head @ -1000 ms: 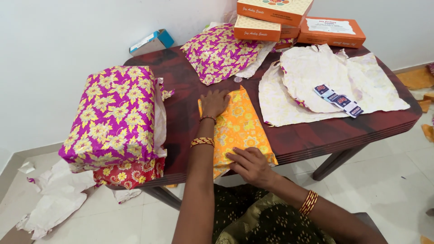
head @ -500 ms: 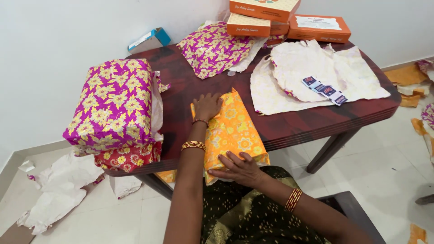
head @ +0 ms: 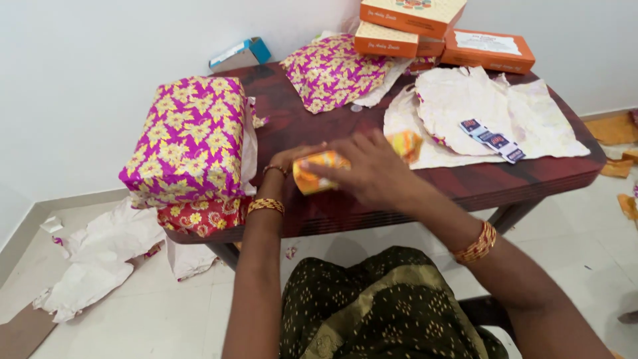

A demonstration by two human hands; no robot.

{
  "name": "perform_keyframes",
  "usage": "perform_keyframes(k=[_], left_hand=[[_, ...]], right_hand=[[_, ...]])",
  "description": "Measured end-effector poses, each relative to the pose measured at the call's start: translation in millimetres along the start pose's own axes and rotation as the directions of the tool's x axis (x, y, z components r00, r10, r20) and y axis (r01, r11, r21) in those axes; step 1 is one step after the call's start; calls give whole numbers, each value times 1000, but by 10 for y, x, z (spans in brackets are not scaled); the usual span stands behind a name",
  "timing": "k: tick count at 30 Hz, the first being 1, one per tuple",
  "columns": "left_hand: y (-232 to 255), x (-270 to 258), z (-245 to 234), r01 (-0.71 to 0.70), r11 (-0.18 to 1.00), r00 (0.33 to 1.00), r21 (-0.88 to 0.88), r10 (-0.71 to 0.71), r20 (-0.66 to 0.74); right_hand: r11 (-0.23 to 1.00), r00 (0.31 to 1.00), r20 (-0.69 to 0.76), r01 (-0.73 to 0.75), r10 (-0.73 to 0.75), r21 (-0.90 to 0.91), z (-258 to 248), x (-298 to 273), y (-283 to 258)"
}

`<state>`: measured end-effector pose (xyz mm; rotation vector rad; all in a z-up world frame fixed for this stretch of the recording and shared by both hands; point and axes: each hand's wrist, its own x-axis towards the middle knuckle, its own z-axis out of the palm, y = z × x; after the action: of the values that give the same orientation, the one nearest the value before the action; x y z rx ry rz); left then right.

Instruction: The person wraps rectangular boxes with patterned paper, folds the paper around each box, and secures the edges with small adhesive labels. The person handles multiple boxes one at a time, stacking the finished wrapped boxes on the left side of the table.

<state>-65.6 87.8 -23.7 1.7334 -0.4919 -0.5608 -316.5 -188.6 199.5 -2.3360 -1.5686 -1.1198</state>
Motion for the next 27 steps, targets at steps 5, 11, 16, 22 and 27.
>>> perform_keyframes(k=[5,11,16,22,27], left_hand=[[-195,-184,-107,-311,885,916,-347,182,-357],[-359,-568,390,-338,907,561,-252,-21,-828],[-80,-916,1292,272,904,431,331,193,-881],[405,-1030,1491,425,825,424,373,183,-887],[354,-1047,1881,447,770,389,455,291,-874]], right_hand=[[997,973,229,-22,5,69,363,703,758],[966,918,398,-104,1,238,957,1263,1560],[817,825,557,-385,95,430,1306,1449,1971],[706,696,694,-584,183,401,1534,1619,2308],[664,620,722,-683,307,305,1814,1600,2715]])
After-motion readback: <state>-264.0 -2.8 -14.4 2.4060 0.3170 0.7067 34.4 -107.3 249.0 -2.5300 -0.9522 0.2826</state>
